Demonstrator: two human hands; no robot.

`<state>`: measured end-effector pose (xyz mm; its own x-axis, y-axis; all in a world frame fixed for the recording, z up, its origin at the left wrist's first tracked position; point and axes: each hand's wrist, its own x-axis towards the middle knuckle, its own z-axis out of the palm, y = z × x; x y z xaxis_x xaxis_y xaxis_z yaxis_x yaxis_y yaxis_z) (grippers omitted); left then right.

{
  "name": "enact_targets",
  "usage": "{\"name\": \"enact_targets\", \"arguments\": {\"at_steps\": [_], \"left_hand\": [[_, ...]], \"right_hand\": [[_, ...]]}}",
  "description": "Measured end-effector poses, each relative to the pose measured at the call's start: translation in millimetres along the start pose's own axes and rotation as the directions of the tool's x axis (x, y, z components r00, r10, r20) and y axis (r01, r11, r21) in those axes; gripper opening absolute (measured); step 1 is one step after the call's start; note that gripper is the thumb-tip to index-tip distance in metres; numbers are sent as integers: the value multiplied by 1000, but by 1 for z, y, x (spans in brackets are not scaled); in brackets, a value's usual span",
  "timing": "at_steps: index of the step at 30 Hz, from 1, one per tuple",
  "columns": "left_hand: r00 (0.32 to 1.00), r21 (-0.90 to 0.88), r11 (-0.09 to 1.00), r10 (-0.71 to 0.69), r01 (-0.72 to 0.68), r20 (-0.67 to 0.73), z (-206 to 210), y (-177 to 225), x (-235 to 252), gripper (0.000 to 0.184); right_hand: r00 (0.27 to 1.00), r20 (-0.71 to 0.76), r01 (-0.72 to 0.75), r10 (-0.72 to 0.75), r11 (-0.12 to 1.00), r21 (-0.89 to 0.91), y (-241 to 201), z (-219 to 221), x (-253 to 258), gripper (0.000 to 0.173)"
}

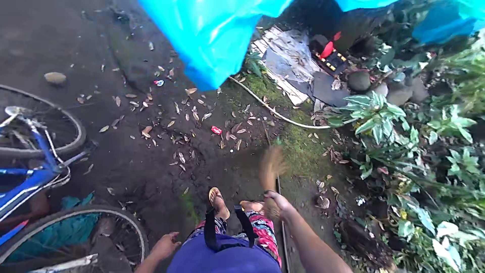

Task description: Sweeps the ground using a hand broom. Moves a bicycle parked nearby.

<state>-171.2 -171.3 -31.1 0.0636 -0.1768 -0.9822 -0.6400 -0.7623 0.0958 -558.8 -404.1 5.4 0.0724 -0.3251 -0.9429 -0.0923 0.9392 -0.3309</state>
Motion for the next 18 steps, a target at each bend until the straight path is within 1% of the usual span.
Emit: {"name": "enact_targets", "arguments": {"at_steps": [2,3,4,5,6,8,9,11,13,15,16,18], "left_hand": [[999,51,999,10,-12,36,1,7,-2,55],[999,63,998,27,-29,30,-1,13,-2,55],[999,62,997,50,-50,13,-6,20,-1,56],[997,45,996,79,-79,-9,-14,27,-1,56],[992,6,993,118,-118,-39,-21,33,-1,55],[979,-128,975,171,-184,-107,-32,42,-3,53],[975,-199,959,175,-201,-140,-39,46,-4,52],[969,-300,930,160,-212,-191,-49,47,-5,51],[968,-346,918,121,-194,-220,-51,32,-7,51],[968,-383,909,74,-165,-239,-46,9,-9,52],[970,-398,907,45,-140,-238,-39,-3,-12,53],[979,-389,919,-11,-70,-203,-24,-26,-24,55]], "right_hand": [[985,164,-36,45,998,-60,-27,72,32,39],[973,223,-46,58,997,-58,-40,101,41,36],[958,280,-48,57,998,-37,-51,122,47,36],[941,336,-41,47,999,-25,-60,135,50,42],[927,374,-9,27,999,-50,-65,138,49,51],[910,414,73,8,981,-181,-65,121,37,84],[915,402,101,4,966,-238,-65,106,26,96],[928,370,154,-30,938,-310,-60,72,0,106],[948,306,198,-83,909,-367,-51,29,-23,108],[974,185,193,-130,905,-379,-45,-19,-35,105],[985,100,169,-143,923,-347,-44,-41,-37,100],[988,-62,127,-143,970,-209,-48,-75,-28,78]]}}
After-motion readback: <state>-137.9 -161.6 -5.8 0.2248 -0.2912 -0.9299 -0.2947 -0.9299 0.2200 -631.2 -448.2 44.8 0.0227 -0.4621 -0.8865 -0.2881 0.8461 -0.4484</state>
